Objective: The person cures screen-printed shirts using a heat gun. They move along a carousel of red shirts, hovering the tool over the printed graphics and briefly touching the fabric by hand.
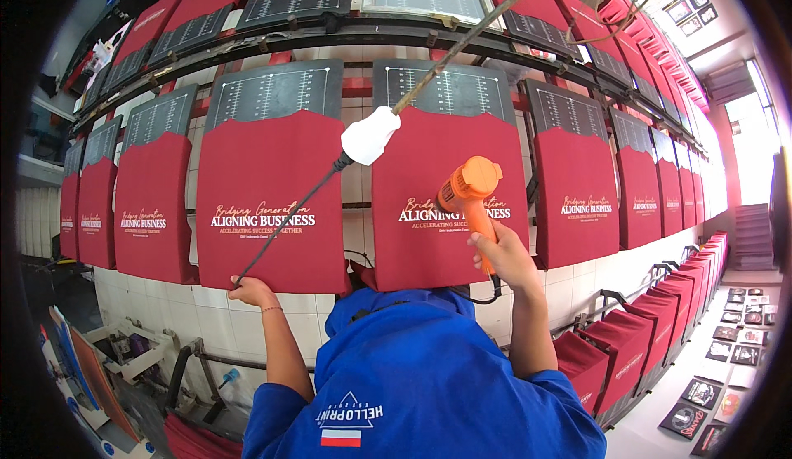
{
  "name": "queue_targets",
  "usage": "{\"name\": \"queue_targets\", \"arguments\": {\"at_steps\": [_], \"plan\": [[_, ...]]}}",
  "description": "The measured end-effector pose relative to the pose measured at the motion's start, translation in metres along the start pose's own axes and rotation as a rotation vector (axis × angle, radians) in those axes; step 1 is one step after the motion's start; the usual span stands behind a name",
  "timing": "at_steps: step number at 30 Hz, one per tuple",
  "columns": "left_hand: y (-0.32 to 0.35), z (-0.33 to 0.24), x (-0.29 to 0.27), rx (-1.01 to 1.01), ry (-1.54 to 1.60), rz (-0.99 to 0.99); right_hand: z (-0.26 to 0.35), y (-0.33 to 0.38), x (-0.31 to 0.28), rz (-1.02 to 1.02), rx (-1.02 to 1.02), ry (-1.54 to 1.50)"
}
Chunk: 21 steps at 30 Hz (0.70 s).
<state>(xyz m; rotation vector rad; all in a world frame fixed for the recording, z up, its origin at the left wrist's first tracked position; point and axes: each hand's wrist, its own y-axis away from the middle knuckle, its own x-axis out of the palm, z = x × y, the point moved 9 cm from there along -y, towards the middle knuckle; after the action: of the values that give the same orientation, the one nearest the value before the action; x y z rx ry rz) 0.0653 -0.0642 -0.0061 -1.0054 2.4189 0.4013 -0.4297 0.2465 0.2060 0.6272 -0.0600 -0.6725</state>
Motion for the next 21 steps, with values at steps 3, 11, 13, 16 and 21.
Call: {"name": "queue_targets", "arguments": {"at_steps": [3,11,13,16,21], "plan": [[-0.003,0.002,0.001,-0.003,-0.02,0.012,0.0,-0.001,0.003,0.003,0.003,-0.004],[-0.002,0.002,0.0,-0.016,0.009,0.039,0.004,0.001,0.015,0.086,0.002,0.028],[0.003,-0.004,0.002,-0.008,0.022,0.04,-0.001,-0.003,0.015,0.049,-0.034,0.047],[-0.003,0.004,0.0,-0.013,-0.005,0.031,0.002,-0.001,0.017,0.097,-0.006,0.039],[0.0,0.0,0.001,-0.018,0.022,0.023,0.005,-0.008,0.021,0.055,-0.047,0.05]]}}
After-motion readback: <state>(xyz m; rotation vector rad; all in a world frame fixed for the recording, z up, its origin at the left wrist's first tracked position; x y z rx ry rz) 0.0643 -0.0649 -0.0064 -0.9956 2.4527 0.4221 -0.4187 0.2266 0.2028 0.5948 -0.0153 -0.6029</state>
